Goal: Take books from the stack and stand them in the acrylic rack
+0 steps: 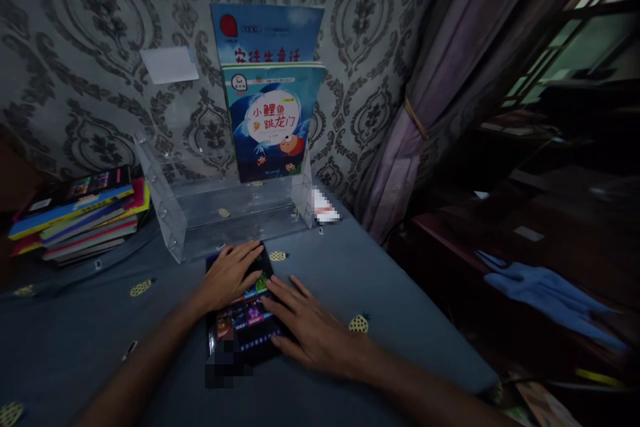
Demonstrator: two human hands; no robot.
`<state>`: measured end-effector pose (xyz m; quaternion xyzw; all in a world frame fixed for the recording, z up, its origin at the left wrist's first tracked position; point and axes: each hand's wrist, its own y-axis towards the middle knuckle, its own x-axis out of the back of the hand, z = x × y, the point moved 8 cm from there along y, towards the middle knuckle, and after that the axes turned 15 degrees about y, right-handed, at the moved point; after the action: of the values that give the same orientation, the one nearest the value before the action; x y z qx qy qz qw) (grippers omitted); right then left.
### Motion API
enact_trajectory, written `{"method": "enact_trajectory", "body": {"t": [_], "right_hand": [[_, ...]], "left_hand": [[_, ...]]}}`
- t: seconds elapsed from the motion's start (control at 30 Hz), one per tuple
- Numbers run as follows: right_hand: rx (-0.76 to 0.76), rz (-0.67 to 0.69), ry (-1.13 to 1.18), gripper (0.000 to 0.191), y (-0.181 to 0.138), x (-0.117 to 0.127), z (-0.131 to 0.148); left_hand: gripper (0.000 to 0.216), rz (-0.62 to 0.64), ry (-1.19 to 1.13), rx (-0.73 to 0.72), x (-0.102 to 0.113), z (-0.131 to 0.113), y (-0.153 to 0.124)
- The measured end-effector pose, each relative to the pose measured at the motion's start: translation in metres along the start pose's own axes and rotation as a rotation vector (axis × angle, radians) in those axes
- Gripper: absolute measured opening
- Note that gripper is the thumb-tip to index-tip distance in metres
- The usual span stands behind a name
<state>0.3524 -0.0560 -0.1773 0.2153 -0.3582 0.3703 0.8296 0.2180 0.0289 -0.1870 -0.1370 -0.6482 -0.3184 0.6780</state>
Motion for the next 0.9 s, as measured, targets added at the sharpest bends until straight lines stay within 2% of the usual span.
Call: {"method": "enact_trajectory", "body": {"t": [0.17, 0.33, 0.5, 0.7, 0.9], "right_hand": [[-0.006, -0.026, 0.046, 0.059, 0.013, 0.006, -0.008], [-0.034, -0.047, 0.024, 0.056, 0.048, 0.012, -0.028], [-0.035, -0.174, -0.013, 0.052, 0.080, 0.025, -0.049], [0.030, -0.252, -0.029, 0.048, 0.085, 0.024, -0.062], [0.036, -0.272, -0.033, 0.048, 0.084, 0.025, -0.063]], "left_hand": [[0.047, -0.065, -0.022, 0.018, -0.006, 0.004, -0.005], [0.055, -0.216, -0.085, 0.120, -0.017, 0.017, -0.014], [0.054, -0.249, -0.069, 0.228, -0.015, 0.022, -0.015], [0.053, -0.202, -0.003, 0.237, -0.009, 0.018, -0.014], [0.047, -0.326, -0.089, 0.225, -0.018, 0.029, -0.026]]}}
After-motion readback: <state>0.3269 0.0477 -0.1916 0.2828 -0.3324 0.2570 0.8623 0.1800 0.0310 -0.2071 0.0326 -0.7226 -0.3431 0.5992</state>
